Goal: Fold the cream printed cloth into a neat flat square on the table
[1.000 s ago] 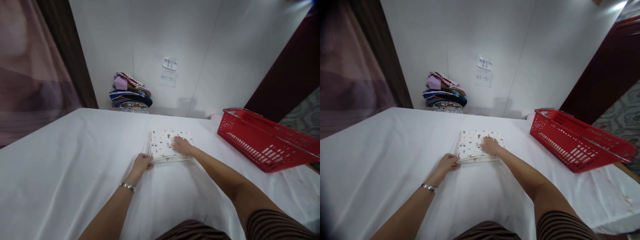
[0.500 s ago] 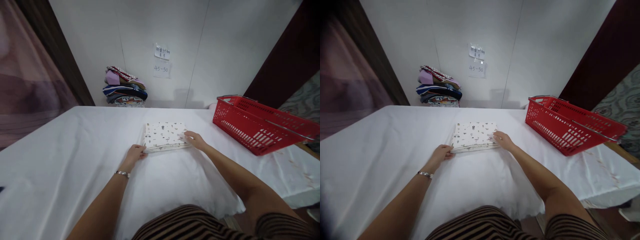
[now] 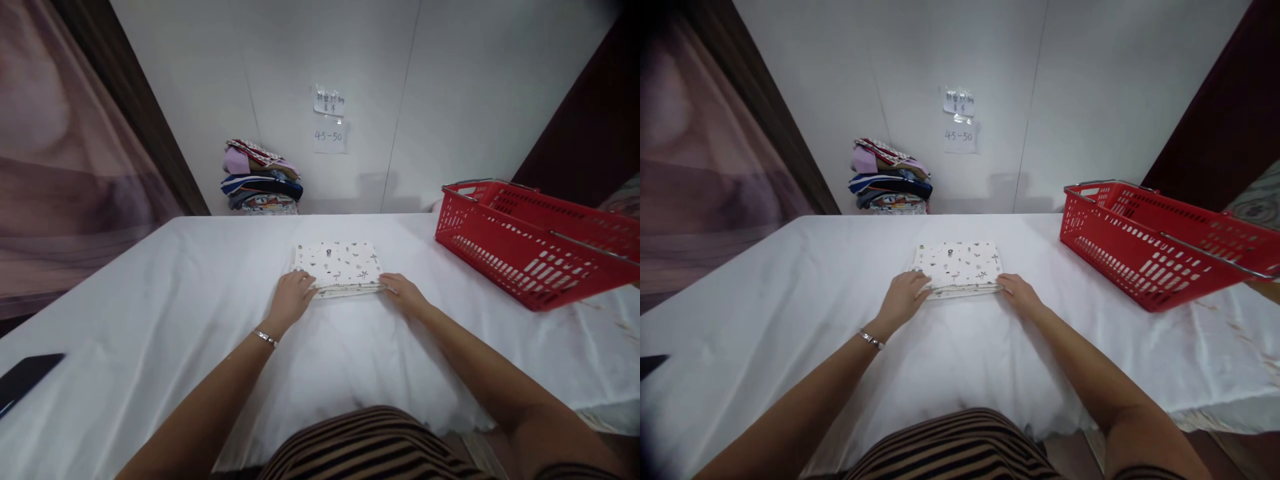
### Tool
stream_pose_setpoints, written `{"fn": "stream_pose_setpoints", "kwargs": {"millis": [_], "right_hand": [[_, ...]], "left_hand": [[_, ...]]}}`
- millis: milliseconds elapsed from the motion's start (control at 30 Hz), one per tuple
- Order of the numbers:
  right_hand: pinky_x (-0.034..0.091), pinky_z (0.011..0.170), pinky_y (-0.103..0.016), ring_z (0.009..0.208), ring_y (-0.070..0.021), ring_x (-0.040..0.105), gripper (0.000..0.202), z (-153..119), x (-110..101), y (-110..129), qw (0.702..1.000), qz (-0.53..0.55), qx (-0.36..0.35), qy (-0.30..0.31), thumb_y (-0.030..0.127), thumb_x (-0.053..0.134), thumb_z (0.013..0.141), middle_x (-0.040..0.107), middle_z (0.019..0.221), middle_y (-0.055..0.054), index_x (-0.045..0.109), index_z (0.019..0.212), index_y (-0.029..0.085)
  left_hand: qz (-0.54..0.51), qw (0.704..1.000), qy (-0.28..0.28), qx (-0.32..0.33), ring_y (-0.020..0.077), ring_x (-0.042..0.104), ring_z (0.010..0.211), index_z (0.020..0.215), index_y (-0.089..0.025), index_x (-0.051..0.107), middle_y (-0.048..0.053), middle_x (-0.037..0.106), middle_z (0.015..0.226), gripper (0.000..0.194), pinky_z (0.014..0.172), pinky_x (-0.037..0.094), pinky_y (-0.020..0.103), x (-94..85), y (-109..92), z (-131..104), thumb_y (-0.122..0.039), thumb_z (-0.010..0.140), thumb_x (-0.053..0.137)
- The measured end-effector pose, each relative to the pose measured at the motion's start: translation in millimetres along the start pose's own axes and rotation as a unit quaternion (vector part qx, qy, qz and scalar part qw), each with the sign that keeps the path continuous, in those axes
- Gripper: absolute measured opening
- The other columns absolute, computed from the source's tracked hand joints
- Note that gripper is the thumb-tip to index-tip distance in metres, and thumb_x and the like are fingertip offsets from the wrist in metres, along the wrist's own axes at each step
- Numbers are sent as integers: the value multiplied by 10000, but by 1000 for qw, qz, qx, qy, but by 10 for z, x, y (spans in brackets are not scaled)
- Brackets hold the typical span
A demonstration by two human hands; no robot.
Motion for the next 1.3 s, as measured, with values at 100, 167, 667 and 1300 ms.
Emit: {"fn": "stream_pose_setpoints", "kwargs": {"millis": [100, 167, 667, 1300], "right_hand": [[385, 1035, -401, 1216, -226, 475, 383, 1, 21, -3, 1000, 1, 7, -2, 260, 455, 872, 534, 1327, -31, 592, 1229, 271], [382, 1037, -399, 1224, -226, 470, 376, 4, 34, -5, 1000, 11, 18, -2, 267, 446, 879, 529, 1330, -26, 594, 1223, 281], [401, 426, -197, 528, -102, 550, 292, 22, 72, -185, 873, 399, 275, -51, 454, 567, 794, 661, 797, -58, 607, 831, 167], [283, 350, -157, 362, -71, 434, 202, 267, 35, -34, 863, 357, 357, -12, 152, 635, 753, 512, 439, 86, 489, 887, 187]], "left_hand": [[-18, 999, 34, 27, 243, 547, 1035, 1006, -215, 674, 86, 648, 1058, 241, 922, 392, 406, 150, -2, 19, -257, 874, 477], [-35, 998, 53, 19, 227, 561, 983, 991, -224, 686, 75, 660, 1009, 258, 886, 412, 388, 212, 56, 23, -267, 881, 456], [-26, 999, 0, 46, 232, 553, 990, 1017, -217, 680, 92, 638, 1042, 298, 906, 427, 389, 274, 202, -68, -304, 891, 425], [-6, 996, -34, 87, 223, 561, 913, 966, -188, 670, 80, 644, 937, 261, 829, 454, 386, 295, 234, -190, -262, 905, 427]]}}
Point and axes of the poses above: each hand's wrist, its own z-axis towards the middle knuckle, its own x-axis out of the palm, y = z × x, the point moved 3 cm from there along z, towards the middle knuckle
